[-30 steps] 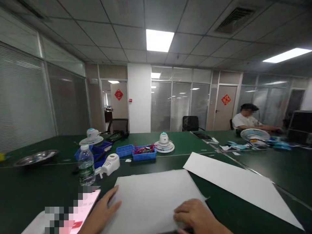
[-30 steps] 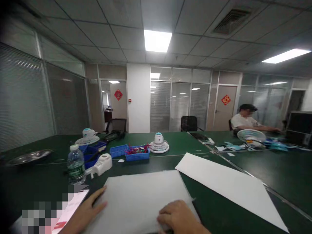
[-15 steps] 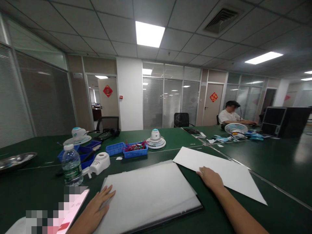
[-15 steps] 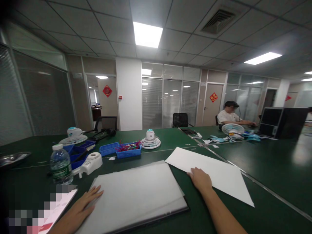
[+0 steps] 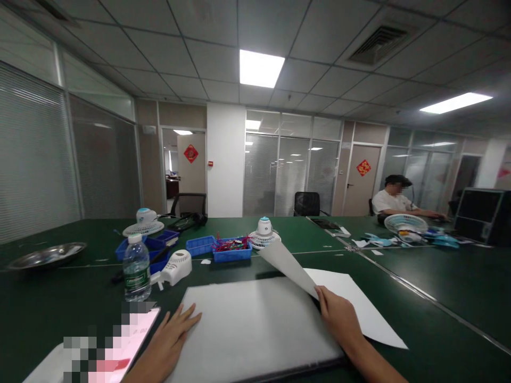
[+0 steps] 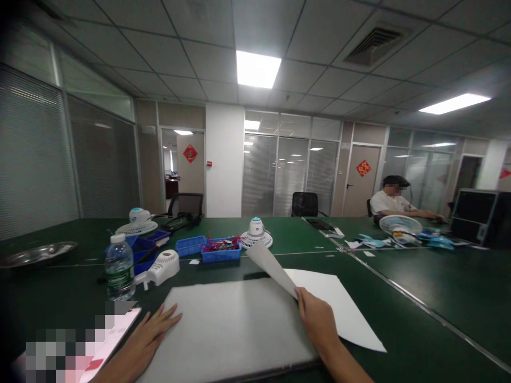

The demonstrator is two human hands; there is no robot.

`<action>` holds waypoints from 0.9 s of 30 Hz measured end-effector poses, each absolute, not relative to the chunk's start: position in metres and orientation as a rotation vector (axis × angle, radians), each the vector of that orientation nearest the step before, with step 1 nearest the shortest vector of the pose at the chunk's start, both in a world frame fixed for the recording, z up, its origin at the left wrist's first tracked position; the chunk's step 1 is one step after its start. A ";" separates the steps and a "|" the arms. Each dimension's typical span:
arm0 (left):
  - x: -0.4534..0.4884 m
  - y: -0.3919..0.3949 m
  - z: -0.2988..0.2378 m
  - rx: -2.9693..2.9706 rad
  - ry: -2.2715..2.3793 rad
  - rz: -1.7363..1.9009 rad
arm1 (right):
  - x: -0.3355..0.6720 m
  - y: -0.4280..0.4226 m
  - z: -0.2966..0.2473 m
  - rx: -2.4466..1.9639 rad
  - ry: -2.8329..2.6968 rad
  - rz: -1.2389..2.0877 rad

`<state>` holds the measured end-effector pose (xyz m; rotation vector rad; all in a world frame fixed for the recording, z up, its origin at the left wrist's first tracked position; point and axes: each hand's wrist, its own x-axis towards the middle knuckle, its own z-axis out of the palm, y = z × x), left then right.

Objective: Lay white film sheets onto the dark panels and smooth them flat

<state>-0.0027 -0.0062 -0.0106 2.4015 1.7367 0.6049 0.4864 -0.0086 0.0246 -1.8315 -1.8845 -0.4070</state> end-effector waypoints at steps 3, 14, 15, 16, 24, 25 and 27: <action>0.000 -0.011 -0.005 2.369 1.718 0.594 | 0.473 -0.013 0.020 -1.586 -2.048 -0.427; 0.006 -0.013 0.008 1.910 1.721 0.973 | 0.418 -0.050 0.033 -0.830 -2.645 -0.093; 0.006 -0.012 0.008 1.916 1.726 0.982 | 0.422 -0.045 0.031 -0.893 -2.586 -0.111; 0.006 -0.011 0.007 1.929 1.736 0.982 | 0.429 -0.038 0.029 -1.013 -2.493 -0.147; 0.010 -0.004 -0.007 2.039 1.753 0.942 | 0.524 0.016 -0.003 -2.122 -1.831 -0.056; 0.010 -0.004 -0.008 2.047 1.747 0.926 | 0.529 0.017 -0.005 -2.120 -1.853 -0.006; 0.011 -0.005 -0.008 2.058 1.747 0.884 | 0.531 0.018 -0.008 -2.053 -1.918 0.058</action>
